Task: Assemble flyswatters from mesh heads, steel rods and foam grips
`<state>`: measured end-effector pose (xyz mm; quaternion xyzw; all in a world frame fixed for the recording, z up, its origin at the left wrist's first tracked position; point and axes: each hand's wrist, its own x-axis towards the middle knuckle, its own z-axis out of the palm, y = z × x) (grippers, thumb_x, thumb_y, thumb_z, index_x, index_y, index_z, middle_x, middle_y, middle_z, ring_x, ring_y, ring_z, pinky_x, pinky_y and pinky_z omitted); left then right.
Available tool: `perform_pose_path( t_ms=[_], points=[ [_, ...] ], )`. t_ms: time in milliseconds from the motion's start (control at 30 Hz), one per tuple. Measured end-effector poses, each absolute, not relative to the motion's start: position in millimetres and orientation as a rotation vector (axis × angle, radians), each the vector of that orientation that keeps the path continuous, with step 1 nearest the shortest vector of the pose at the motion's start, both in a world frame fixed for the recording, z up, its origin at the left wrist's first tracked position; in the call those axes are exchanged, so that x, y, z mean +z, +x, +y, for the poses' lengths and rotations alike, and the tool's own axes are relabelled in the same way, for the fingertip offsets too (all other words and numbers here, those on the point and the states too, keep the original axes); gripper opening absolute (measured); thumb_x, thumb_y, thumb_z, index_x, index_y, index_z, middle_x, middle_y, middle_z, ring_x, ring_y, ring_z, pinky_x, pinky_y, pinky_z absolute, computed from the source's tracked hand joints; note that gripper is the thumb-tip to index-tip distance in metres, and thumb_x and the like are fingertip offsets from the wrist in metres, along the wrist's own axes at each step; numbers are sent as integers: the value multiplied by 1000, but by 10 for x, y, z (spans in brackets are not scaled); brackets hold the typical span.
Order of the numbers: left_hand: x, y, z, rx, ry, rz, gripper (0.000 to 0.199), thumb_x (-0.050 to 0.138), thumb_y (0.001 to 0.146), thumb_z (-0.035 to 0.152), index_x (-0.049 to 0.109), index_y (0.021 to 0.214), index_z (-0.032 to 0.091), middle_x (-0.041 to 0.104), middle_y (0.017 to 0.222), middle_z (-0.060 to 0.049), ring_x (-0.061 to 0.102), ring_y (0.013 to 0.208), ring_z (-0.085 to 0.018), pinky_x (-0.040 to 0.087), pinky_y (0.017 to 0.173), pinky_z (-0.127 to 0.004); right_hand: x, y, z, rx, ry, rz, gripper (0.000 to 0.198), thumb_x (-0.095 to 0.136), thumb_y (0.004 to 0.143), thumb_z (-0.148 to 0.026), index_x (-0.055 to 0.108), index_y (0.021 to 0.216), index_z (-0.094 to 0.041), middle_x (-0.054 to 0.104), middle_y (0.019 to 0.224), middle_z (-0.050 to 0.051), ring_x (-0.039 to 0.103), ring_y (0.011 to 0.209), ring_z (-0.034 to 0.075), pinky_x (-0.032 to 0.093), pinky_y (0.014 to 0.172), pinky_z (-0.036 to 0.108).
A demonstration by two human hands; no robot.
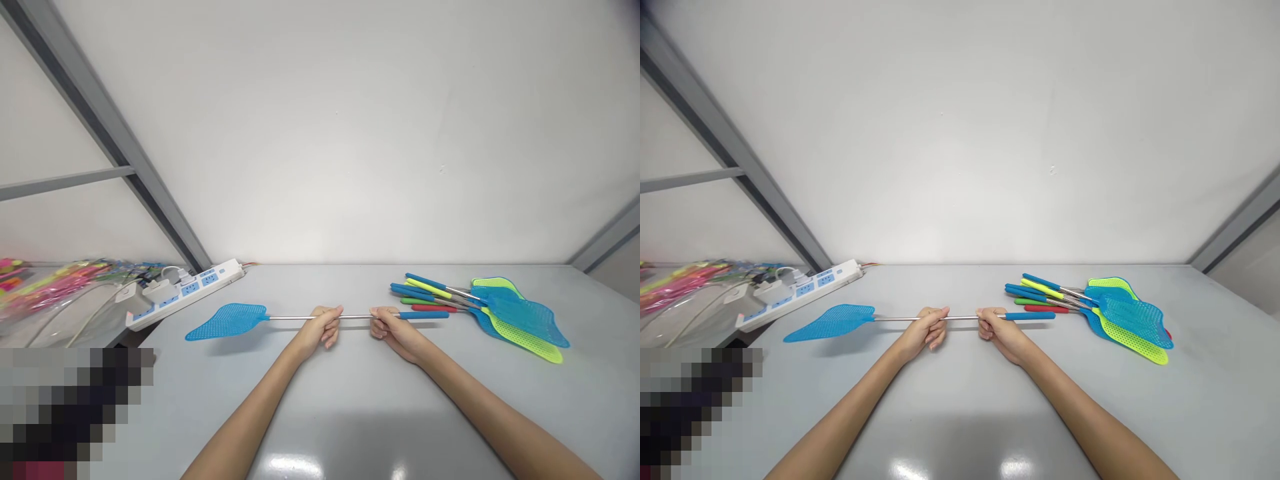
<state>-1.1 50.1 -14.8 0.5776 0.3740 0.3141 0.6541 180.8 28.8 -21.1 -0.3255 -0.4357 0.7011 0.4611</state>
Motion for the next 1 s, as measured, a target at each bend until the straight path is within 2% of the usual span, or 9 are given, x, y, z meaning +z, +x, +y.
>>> perform_pose_path(
  t_ms=[733, 1000],
  points=[
    [-145, -59, 551, 739, 1296, 831, 47, 41, 75, 43, 19, 41, 19, 20, 28, 8, 31, 25, -6, 18, 37, -22, -250, 1897, 319, 1706, -780, -1059, 35, 48, 75, -27, 29, 47, -17, 23, 46, -6, 24, 43, 7, 17, 48, 26],
    [-161, 0, 541, 793, 1314, 848, 48, 41, 77, 38, 20, 38, 19, 21, 27, 8, 34, 26, -7, 21, 41, -22, -274, 1925, 354, 1796, -671, -1001, 37, 48, 75, -26, 32, 43, -17, 22, 42, -6, 27, 42, 8, 20, 48, 26]
  ],
)
